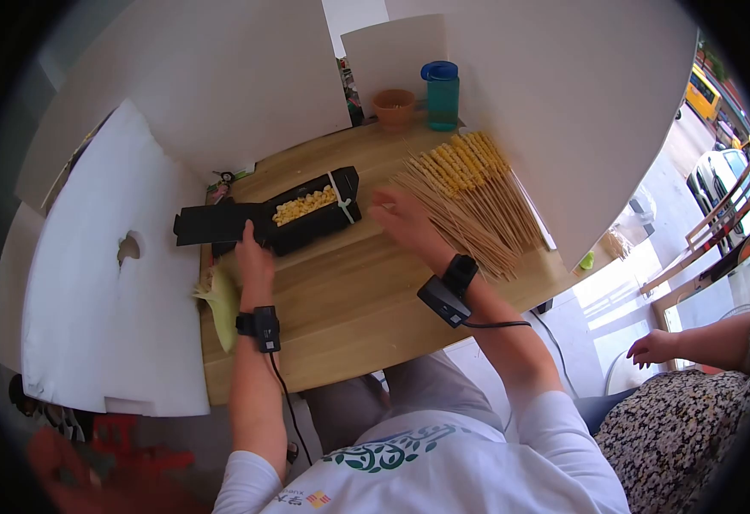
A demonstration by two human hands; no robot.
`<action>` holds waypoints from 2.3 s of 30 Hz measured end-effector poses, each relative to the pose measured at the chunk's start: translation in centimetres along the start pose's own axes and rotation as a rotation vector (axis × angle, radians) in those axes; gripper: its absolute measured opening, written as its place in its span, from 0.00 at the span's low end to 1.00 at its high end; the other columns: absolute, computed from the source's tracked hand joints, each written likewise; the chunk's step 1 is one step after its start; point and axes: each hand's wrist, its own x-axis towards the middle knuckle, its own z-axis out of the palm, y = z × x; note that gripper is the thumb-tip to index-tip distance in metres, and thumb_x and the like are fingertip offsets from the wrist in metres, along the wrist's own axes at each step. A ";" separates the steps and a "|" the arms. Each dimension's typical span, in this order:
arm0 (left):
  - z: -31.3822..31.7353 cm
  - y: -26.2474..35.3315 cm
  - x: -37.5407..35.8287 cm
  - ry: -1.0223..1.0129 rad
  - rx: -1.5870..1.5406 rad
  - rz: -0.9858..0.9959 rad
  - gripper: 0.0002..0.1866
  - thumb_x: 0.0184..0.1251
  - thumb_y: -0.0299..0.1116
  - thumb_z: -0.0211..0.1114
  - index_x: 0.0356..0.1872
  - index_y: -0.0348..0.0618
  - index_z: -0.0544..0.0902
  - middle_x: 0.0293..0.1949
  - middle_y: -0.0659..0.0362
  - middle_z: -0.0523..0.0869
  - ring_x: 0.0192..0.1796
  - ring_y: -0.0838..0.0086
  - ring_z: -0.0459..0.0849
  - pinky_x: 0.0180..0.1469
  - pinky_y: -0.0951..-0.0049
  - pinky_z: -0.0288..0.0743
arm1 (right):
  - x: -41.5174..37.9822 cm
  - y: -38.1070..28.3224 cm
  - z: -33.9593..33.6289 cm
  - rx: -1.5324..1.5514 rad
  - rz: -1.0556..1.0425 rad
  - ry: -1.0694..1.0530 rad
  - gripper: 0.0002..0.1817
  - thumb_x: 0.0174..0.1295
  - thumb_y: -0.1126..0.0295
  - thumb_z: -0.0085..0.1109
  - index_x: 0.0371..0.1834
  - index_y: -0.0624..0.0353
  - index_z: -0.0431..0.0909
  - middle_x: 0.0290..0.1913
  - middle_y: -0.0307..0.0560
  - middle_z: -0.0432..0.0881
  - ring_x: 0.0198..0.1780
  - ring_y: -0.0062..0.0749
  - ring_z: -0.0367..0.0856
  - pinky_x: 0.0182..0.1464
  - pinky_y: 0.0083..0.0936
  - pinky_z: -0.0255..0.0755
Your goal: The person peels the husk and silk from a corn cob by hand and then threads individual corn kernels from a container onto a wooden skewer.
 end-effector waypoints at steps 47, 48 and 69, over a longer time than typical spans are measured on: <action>0.6 3.1 -3.3 -0.324 -0.291 -0.304 0.23 0.69 0.35 0.59 0.61 0.36 0.70 0.56 0.50 0.78 0.54 0.64 0.78 0.52 0.65 0.73 | -4.1 -1.5 -1.5 0.043 0.022 0.025 0.26 0.59 0.71 0.60 0.62 0.63 0.70 0.55 0.51 0.80 0.45 0.31 0.83 0.47 0.26 0.77; 0.8 3.4 -3.9 -0.364 -0.295 -0.277 0.21 0.68 0.35 0.61 0.58 0.37 0.73 0.52 0.51 0.80 0.50 0.65 0.79 0.50 0.66 0.73 | -5.1 -2.4 -2.4 -0.017 0.025 -0.017 0.23 0.60 0.71 0.60 0.60 0.63 0.73 0.53 0.48 0.81 0.46 0.28 0.83 0.47 0.24 0.76; -0.1 -2.2 -5.3 -0.588 -0.406 -0.497 0.07 0.63 0.27 0.65 0.41 0.44 0.81 0.30 0.61 0.82 0.30 0.74 0.74 0.37 0.72 0.71 | -12.6 -1.7 -11.0 -0.834 0.058 0.297 0.04 0.55 0.70 0.60 0.30 0.57 0.81 0.33 0.48 0.81 0.37 0.46 0.82 0.38 0.39 0.74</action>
